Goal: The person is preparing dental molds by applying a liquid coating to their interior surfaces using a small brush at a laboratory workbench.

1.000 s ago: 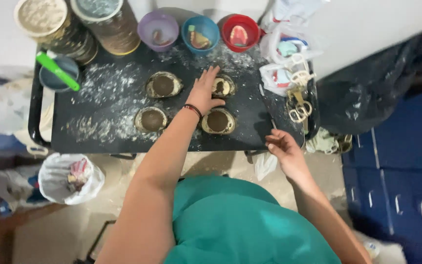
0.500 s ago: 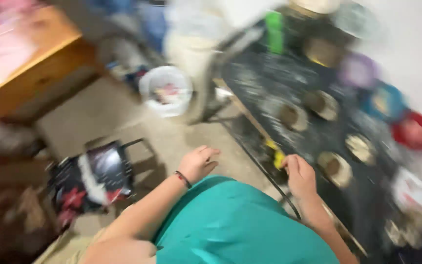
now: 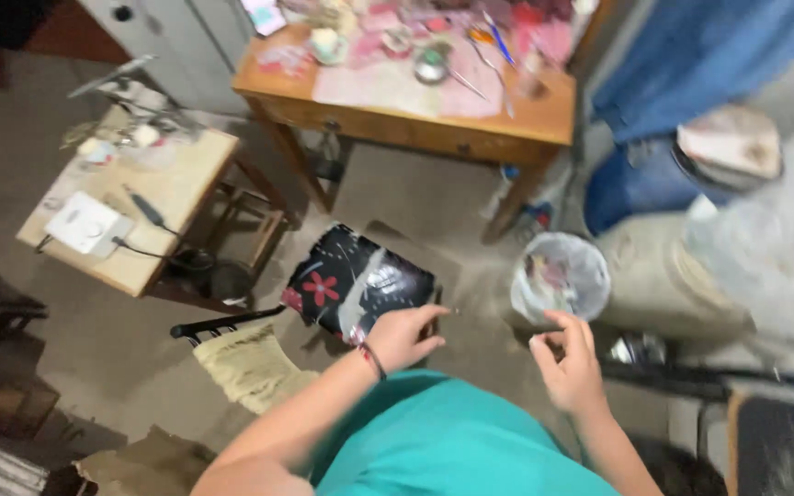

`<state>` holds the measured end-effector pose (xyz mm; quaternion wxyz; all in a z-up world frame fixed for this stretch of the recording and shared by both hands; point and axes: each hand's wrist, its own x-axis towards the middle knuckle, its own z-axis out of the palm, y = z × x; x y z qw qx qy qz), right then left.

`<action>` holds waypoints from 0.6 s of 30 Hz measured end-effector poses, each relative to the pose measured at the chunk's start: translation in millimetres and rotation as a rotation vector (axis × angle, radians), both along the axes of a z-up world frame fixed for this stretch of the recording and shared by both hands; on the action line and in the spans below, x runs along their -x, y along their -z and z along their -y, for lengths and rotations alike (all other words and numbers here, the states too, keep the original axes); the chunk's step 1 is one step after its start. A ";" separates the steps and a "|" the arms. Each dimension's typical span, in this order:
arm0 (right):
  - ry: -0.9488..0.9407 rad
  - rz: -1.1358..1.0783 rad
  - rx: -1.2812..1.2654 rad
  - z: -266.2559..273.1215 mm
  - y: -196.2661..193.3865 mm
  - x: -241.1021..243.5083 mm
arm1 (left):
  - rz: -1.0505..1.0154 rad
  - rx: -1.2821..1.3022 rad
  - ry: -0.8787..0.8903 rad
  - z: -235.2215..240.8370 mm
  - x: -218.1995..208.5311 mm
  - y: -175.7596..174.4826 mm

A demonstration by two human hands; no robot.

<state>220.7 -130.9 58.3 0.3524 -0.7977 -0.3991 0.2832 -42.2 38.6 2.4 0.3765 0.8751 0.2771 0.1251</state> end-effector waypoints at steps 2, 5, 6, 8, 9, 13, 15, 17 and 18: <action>-0.050 -0.053 0.048 -42.5 -30.1 5.6 | -0.050 0.061 -0.090 -8.8 8.3 -7.5; -0.123 -0.087 0.072 -90.9 -34.3 -9.9 | -0.113 0.153 -0.237 -17.2 4.9 -7.2; -0.156 -0.071 0.042 -105.9 -29.7 -20.1 | -0.131 0.178 -0.306 -20.4 0.1 -5.7; -0.222 -0.050 0.015 -136.6 -34.6 -40.5 | -0.149 0.161 -0.342 -40.8 -16.4 -9.0; -0.271 -0.034 -0.002 -146.9 -37.3 -50.1 | -0.175 0.153 -0.362 -47.5 -24.6 -10.7; -0.371 0.032 -0.083 -190.9 -36.1 -108.2 | -0.123 0.112 -0.443 -109.2 -78.6 -33.0; -0.378 0.005 -0.070 -205.9 -48.7 -128.4 | 0.131 -0.117 -0.497 -144.5 -111.0 -35.7; -0.360 -0.012 -0.097 -220.2 -55.6 -143.7 | 0.210 -0.277 -0.428 -199.2 -148.8 -65.6; -0.347 -0.027 -0.130 -229.1 -59.1 -151.0 | 0.290 -0.442 -0.359 -228.4 -167.8 -80.6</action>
